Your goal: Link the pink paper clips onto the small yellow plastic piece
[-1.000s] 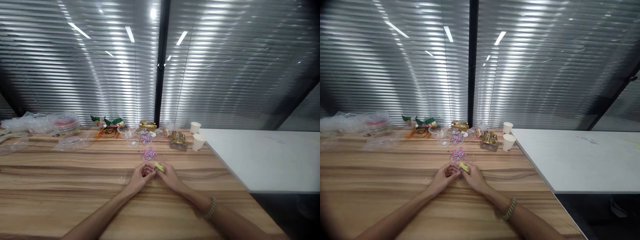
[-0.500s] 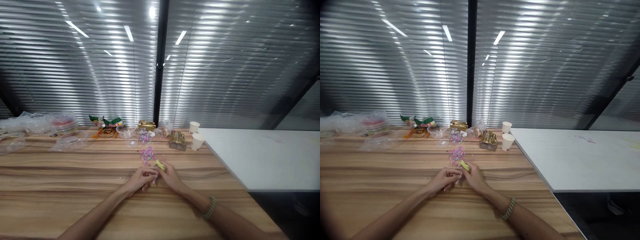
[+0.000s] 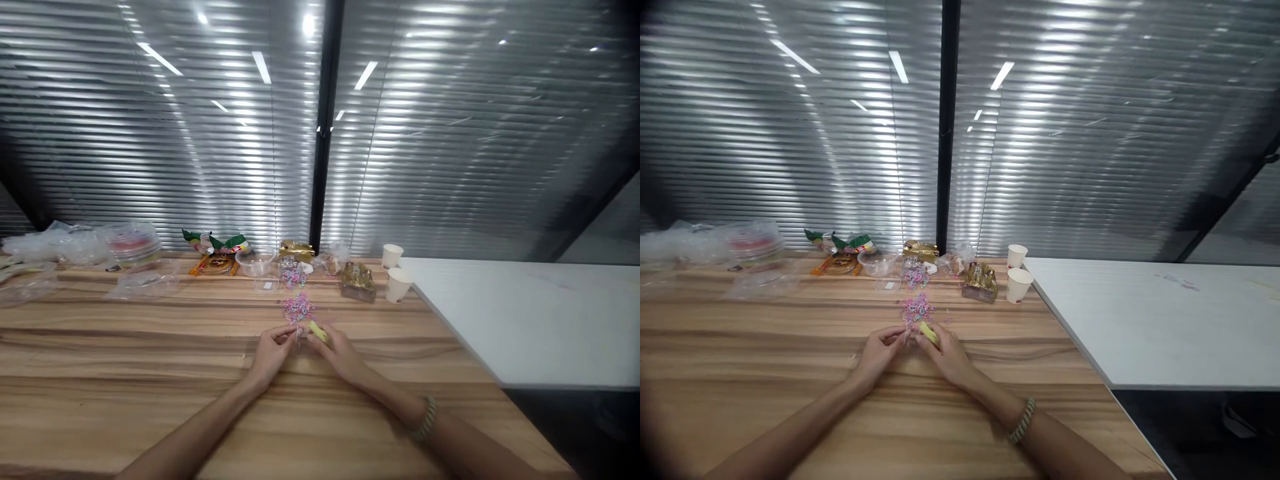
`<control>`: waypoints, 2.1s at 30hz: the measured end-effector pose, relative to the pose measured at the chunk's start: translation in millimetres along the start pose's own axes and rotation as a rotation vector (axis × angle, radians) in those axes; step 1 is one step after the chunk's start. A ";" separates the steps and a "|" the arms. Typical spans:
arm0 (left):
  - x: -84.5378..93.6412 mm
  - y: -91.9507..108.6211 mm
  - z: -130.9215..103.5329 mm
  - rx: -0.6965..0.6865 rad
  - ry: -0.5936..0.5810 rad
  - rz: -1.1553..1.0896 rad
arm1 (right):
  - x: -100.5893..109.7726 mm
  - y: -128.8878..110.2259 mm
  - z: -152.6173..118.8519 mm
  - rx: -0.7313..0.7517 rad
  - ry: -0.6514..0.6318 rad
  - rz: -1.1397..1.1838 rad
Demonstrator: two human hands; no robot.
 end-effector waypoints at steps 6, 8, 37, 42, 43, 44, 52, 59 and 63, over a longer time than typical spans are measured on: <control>0.0 -7.1 1.7 -0.001 -0.042 0.052 | -3.6 3.0 -1.9 0.023 -0.052 -0.048; -0.9 -5.4 1.0 -0.061 -0.060 0.067 | -5.1 3.6 -2.2 0.057 -0.056 -0.119; -22.9 33.8 -22.6 -0.537 -0.305 0.386 | -3.3 21.4 2.4 -0.059 0.104 -0.053; -20.1 30.1 -17.2 -0.275 -0.343 0.262 | -2.6 16.0 1.4 -0.029 0.110 -0.073; -19.7 27.1 -15.4 -0.196 -0.358 0.205 | -2.4 13.8 0.9 -0.016 0.104 -0.080; -19.8 23.3 -13.8 -0.114 -0.378 0.133 | -2.4 11.4 0.2 0.001 0.093 -0.088; -24.0 -9.9 -8.4 0.296 -0.330 -0.471 | -8.5 -2.2 -8.5 0.269 -0.019 -0.336; -18.0 -14.1 -7.4 0.237 -0.205 -0.293 | -10.3 0.8 -6.2 0.484 -0.025 -0.587; -14.4 -11.4 -7.2 0.106 -0.190 0.002 | -11.7 3.7 -6.7 0.533 -0.063 -0.743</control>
Point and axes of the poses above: each hand's wrist, its own z-axis towards the middle knuckle, its own x-axis out of the back of the hand, y = z × x, the point moved 3 cm from there along z, towards the middle knuckle, and after that the axes turned 8 degrees about -z, right-handed, at the moved point
